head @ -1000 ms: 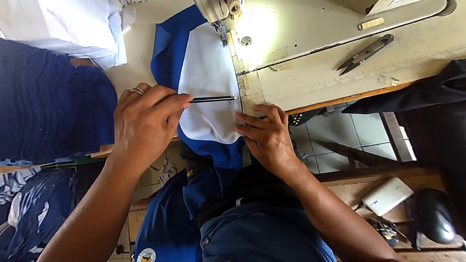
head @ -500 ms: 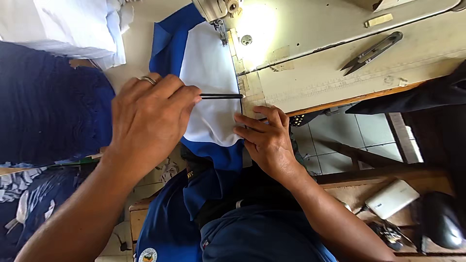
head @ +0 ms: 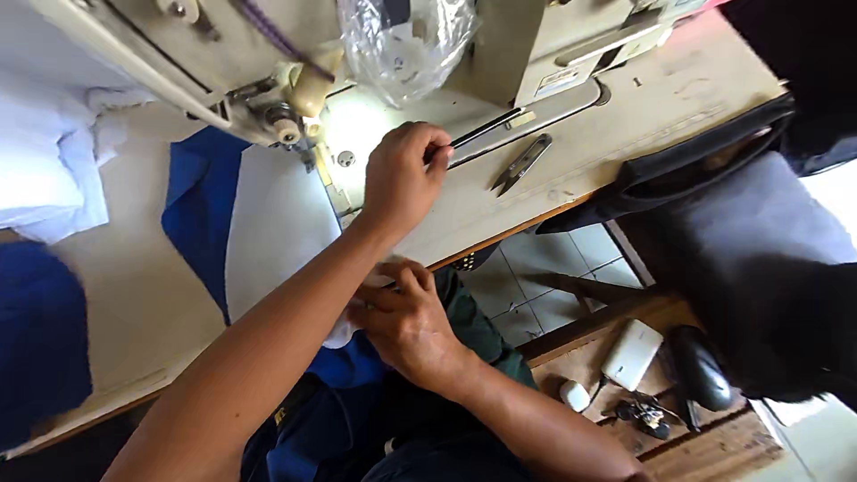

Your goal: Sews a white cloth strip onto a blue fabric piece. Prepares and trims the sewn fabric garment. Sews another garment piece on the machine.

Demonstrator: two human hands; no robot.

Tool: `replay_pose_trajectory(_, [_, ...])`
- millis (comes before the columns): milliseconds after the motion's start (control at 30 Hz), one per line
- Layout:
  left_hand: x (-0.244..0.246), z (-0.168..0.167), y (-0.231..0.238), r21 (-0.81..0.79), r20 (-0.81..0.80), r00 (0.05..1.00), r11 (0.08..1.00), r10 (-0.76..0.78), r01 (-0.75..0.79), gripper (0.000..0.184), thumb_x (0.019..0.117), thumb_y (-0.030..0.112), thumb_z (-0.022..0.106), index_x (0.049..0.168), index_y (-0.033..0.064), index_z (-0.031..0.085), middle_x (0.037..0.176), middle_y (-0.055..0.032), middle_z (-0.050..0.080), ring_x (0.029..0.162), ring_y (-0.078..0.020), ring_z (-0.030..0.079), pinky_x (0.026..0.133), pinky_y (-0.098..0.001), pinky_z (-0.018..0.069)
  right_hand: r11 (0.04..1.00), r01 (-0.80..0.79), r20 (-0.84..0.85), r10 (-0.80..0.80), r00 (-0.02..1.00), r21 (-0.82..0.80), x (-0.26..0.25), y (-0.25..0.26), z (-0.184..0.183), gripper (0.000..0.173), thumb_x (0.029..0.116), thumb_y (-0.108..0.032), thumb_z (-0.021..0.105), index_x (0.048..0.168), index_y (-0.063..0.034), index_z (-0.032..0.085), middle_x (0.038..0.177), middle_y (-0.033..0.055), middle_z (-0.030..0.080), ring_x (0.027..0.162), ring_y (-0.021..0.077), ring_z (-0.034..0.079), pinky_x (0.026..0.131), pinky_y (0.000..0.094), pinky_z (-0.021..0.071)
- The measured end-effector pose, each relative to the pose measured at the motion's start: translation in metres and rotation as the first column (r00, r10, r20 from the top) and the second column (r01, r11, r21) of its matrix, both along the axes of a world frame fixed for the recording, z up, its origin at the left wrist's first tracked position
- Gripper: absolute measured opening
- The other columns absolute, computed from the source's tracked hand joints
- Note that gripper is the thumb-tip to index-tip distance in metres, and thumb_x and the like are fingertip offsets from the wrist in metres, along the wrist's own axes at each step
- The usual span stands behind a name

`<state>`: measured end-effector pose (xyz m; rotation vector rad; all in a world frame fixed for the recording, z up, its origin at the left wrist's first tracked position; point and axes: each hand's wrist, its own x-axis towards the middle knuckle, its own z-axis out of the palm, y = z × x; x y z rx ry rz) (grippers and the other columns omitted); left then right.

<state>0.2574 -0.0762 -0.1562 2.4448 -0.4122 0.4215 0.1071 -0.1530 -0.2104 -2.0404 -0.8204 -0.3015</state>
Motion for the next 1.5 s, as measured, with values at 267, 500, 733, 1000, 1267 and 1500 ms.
replay_pose_trajectory(267, [0.060,0.004,-0.075,0.152,-0.149,0.988,0.987,-0.031,0.054,0.022,0.0996,0.021,0.061,0.109,0.0052,0.073,0.109,-0.0134,0.073,0.109,-0.0302,0.069,0.092,-0.0506,0.0538,1.000,0.023,0.003,-0.023,1.000,-0.005,0.001,-0.001,0.000,0.016,0.0925,-0.012,0.067,0.088,-0.0196,0.081,0.097,-0.0041,0.078,0.114,0.0230,0.066,0.107,0.0486,0.0422])
replay_pose_trajectory(500, [-0.047,0.032,0.018,0.247,-0.187,0.982,0.968,0.003,0.044,0.033,0.1066,0.030,0.053,0.116,0.0057,0.073,0.113,-0.0107,0.073,0.111,-0.0261,0.068,0.096,-0.0471,0.0541,1.000,0.002,-0.005,-0.002,1.000,-0.011,0.002,0.001,-0.002,0.024,0.0932,-0.011,0.064,0.097,-0.0253,0.083,0.108,-0.0060,0.078,0.118,0.0251,0.063,0.104,0.0511,0.0408])
replay_pose_trajectory(733, [-0.081,-0.012,0.162,0.150,0.059,0.976,0.965,0.209,-0.215,0.029,0.1046,0.022,0.057,0.121,0.0030,0.072,0.130,-0.0145,0.069,0.126,-0.0270,0.063,0.108,-0.0415,0.0497,0.998,-0.033,0.000,0.033,0.999,-0.052,0.000,0.000,-0.002,0.026,0.0957,-0.013,0.063,0.102,-0.0270,0.083,0.125,-0.0071,0.074,0.133,0.0298,0.056,0.112,0.0563,0.0345])
replay_pose_trajectory(1000, [-0.072,-0.026,0.182,0.222,0.062,0.998,0.974,0.031,-0.044,0.036,0.1055,0.030,0.055,0.132,0.0109,0.070,0.137,-0.0114,0.065,0.136,-0.0281,0.054,0.117,-0.0433,0.0395,0.996,-0.020,0.007,0.021,1.000,-0.092,-0.010,0.013,0.005,0.027,0.0963,-0.014,0.062,0.106,-0.0283,0.082,0.124,-0.0053,0.075,0.134,0.0287,0.057,0.115,0.0615,0.0317])
replay_pose_trajectory(1267, [-0.071,-0.024,0.166,0.322,0.065,0.994,0.941,0.087,-0.103,0.038,0.1055,0.031,0.048,0.132,0.0160,0.071,0.136,-0.0115,0.065,0.135,-0.0318,0.054,0.114,-0.0485,0.0394,0.991,-0.003,0.013,0.005,1.000,-0.132,-0.008,0.003,0.006,0.028,0.0963,-0.014,0.061,0.107,-0.0292,0.082,0.126,-0.0060,0.074,0.135,0.0299,0.056,0.115,0.0616,0.0307])
replay_pose_trajectory(1500, [-0.071,-0.025,0.163,0.340,0.076,0.992,0.933,0.101,-0.121,0.038,0.1058,0.029,0.047,0.132,0.0163,0.071,0.136,-0.0116,0.065,0.134,-0.0328,0.054,0.114,-0.0486,0.0392,0.991,-0.009,-0.010,0.008,1.000,-0.137,-0.007,0.000,0.005,0.028,0.0973,-0.015,0.060,0.108,-0.0299,0.082,0.128,-0.0061,0.073,0.136,0.0300,0.055,0.115,0.0610,0.0301])
